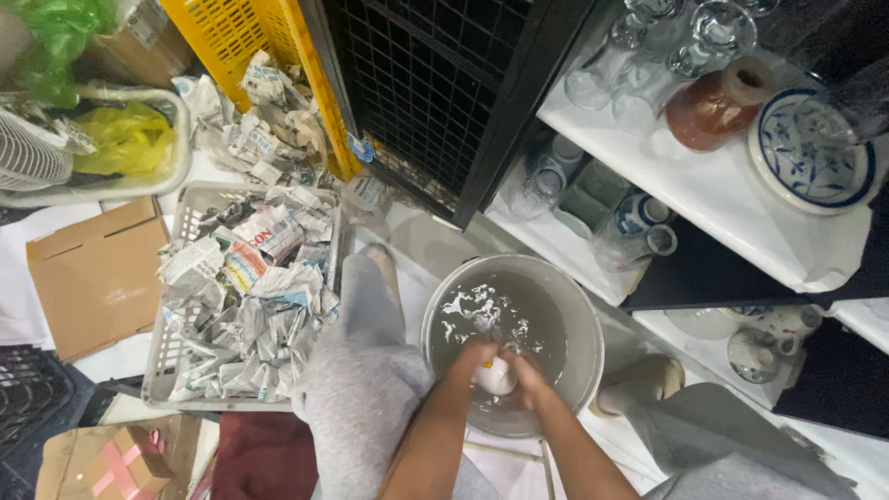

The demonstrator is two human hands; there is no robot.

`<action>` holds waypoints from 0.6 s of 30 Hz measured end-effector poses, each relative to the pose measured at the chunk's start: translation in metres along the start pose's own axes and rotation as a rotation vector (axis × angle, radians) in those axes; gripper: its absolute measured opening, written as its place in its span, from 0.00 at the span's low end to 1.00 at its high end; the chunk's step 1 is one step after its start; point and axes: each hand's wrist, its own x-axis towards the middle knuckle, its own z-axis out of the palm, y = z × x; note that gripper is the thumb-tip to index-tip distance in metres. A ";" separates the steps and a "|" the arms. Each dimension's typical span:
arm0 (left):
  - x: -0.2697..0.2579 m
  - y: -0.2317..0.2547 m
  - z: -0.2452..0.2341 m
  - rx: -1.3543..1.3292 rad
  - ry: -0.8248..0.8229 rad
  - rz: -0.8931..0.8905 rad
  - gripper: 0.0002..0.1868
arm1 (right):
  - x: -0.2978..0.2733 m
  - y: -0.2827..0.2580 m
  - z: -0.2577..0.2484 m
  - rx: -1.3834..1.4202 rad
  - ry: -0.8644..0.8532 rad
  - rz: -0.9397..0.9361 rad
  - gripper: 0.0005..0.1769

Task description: The person sits on a low stool and washes various ceramic and glass items by hand in a bucket of water. They rinse each item, then place it on a nearby shelf. Items include cups, mugs, and small bowls.

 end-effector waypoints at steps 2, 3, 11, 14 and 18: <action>0.000 -0.004 0.001 -0.145 -0.009 -0.012 0.30 | -0.003 0.000 0.004 -0.020 0.046 0.059 0.24; 0.000 -0.005 0.001 -0.217 -0.013 -0.018 0.28 | -0.004 -0.001 0.005 -0.019 0.061 0.095 0.26; 0.015 -0.007 0.004 -0.451 0.090 0.007 0.16 | 0.012 -0.014 0.003 -0.065 -0.049 0.022 0.31; 0.018 -0.006 0.009 -0.613 0.145 0.110 0.14 | 0.011 -0.023 0.002 0.013 0.021 -0.137 0.34; 0.019 0.013 0.003 -0.611 0.197 0.241 0.13 | -0.005 -0.046 -0.004 -0.179 0.385 -0.592 0.42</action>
